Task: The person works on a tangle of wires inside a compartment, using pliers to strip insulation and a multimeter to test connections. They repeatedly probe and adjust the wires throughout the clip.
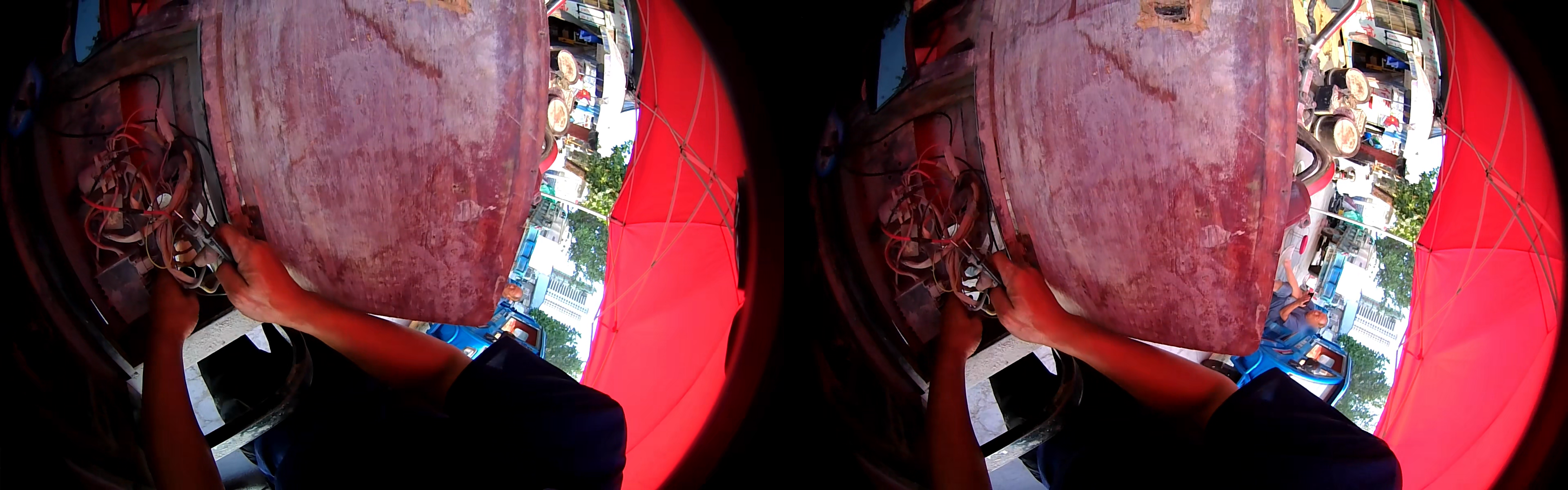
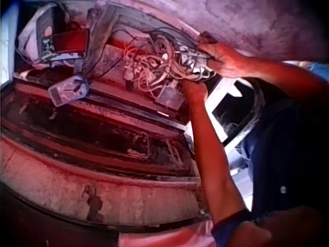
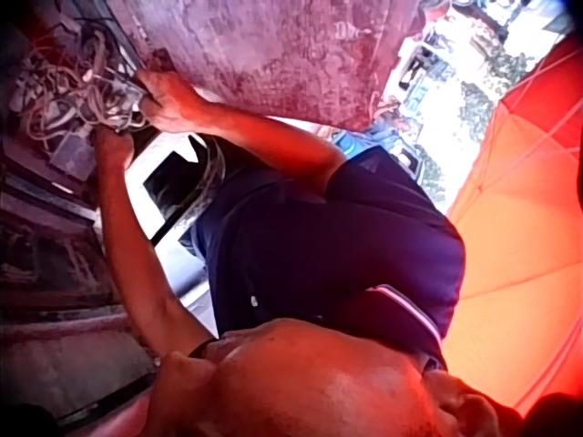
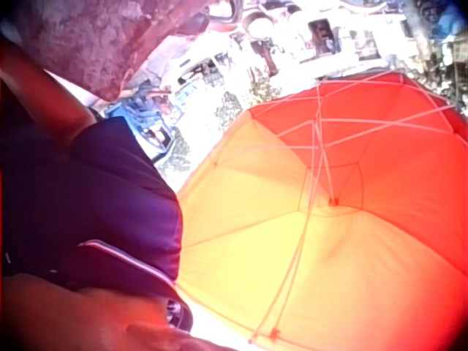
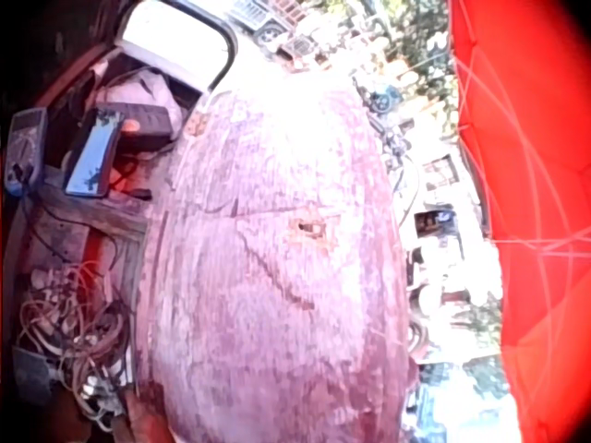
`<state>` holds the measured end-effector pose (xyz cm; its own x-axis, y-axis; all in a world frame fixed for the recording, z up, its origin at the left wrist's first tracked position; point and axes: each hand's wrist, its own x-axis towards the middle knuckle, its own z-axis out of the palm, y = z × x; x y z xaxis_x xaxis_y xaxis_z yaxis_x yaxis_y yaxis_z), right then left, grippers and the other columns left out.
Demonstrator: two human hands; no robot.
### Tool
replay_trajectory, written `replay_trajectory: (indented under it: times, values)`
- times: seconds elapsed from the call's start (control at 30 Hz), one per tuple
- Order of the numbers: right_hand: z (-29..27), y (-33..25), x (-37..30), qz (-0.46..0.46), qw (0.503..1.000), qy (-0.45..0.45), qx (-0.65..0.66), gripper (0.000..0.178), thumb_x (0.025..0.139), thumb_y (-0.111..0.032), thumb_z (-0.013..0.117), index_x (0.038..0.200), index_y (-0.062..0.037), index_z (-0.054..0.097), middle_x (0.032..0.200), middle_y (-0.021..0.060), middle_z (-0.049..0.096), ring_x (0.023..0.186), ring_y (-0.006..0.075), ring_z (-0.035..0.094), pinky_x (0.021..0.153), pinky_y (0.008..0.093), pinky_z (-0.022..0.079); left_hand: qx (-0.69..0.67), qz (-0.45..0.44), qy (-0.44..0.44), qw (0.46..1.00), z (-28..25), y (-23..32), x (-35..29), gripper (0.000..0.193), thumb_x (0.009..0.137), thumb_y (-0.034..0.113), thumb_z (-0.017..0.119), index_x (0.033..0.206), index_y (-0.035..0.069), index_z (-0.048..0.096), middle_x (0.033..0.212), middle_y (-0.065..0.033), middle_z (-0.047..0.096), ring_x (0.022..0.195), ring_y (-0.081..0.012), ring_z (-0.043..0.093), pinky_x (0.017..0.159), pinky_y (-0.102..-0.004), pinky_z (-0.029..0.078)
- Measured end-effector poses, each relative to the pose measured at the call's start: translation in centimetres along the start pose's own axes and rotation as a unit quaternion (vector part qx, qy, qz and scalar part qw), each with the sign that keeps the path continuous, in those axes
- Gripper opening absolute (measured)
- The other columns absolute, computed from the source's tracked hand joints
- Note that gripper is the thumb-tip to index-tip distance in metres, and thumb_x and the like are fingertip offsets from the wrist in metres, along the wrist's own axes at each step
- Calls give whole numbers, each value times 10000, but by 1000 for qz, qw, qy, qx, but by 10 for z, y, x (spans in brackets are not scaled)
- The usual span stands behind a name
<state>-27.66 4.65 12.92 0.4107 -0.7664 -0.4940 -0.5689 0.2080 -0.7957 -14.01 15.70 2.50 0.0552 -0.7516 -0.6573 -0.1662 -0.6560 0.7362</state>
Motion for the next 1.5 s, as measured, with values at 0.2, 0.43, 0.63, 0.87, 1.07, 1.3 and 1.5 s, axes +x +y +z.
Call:
replay_trajectory:
  times: [0.2, 0.43, 0.63, 0.87, 1.07, 1.3, 1.5]
  values:
    - [-2, -7, 3, 22, 1000, -8, 17, 212, 759, 29, 471, 966, 0, 512, 889, 212, 603, 860, 383, 580, 750, 430, 453, -45, 29, 9, 999, 6, -6, 1, 542, 804, -92, 514, 1316, 56, 414, 1175, -148, 602, 1121, -283, 580, 941, -367, 448]
    - [17, -13, 2, -4, 996, -29, -81, 304, 735, -10, 649, 1022, -5, 550, 969, 182, 602, 880, 296, 611, 779, 381, 472, -123, 15, -8, 992, 8, -17, 1, 487, 802, -26, 579, 1264, 40, 440, 1138, -169, 614, 1075, -301, 601, 904, -383, 464]
    - [37, 11, 1, -20, 984, -34, -172, 362, 698, -51, 721, 989, 8, 514, 859, 203, 571, 815, 400, 577, 703, 420, 476, -6, -8, -25, 1000, 3, -39, 9, 401, 797, 33, 599, 1187, 23, 508, 1093, -227, 626, 1056, -381, 595, 880, -442, 472]
    - [40, 19, 2, -38, 986, -21, -163, 320, 703, -41, 700, 936, -9, 483, 805, 211, 546, 762, 408, 566, 639, 449, 456, 189, 21, 10, 982, -6, -15, -3, 361, 831, 110, 577, 1167, -6, 515, 1070, -264, 612, 1017, -429, 579, 840, -501, 470]
    - [37, 14, 2, -53, 983, -23, -174, 307, 710, -20, 675, 949, -7, 483, 833, 211, 544, 774, 404, 570, 638, 437, 453, 193, -119, -141, 964, -5, -18, -3, 361, 849, 109, 541, 1186, -12, 507, 1009, -264, 628, 953, -424, 605, 813, -495, 486]
    - [46, 31, 1, -34, 997, -17, -69, 228, 707, -3, 612, 869, -40, 456, 791, 190, 524, 718, 369, 546, 591, 440, 420, 172, -48, -150, 972, -2, -23, -3, 408, 868, 156, 535, 1262, 60, 495, 1054, -244, 632, 971, -420, 613, 802, -479, 495]
    - [40, 20, 0, 42, 998, -44, -2, 222, 713, 42, 598, 889, -53, 503, 798, 121, 530, 715, 258, 523, 635, 362, 431, 250, -75, -223, 939, -7, 31, -4, 220, 772, 79, 540, 933, -8, 661, 912, -220, 668, 853, -378, 657, 714, -461, 521]
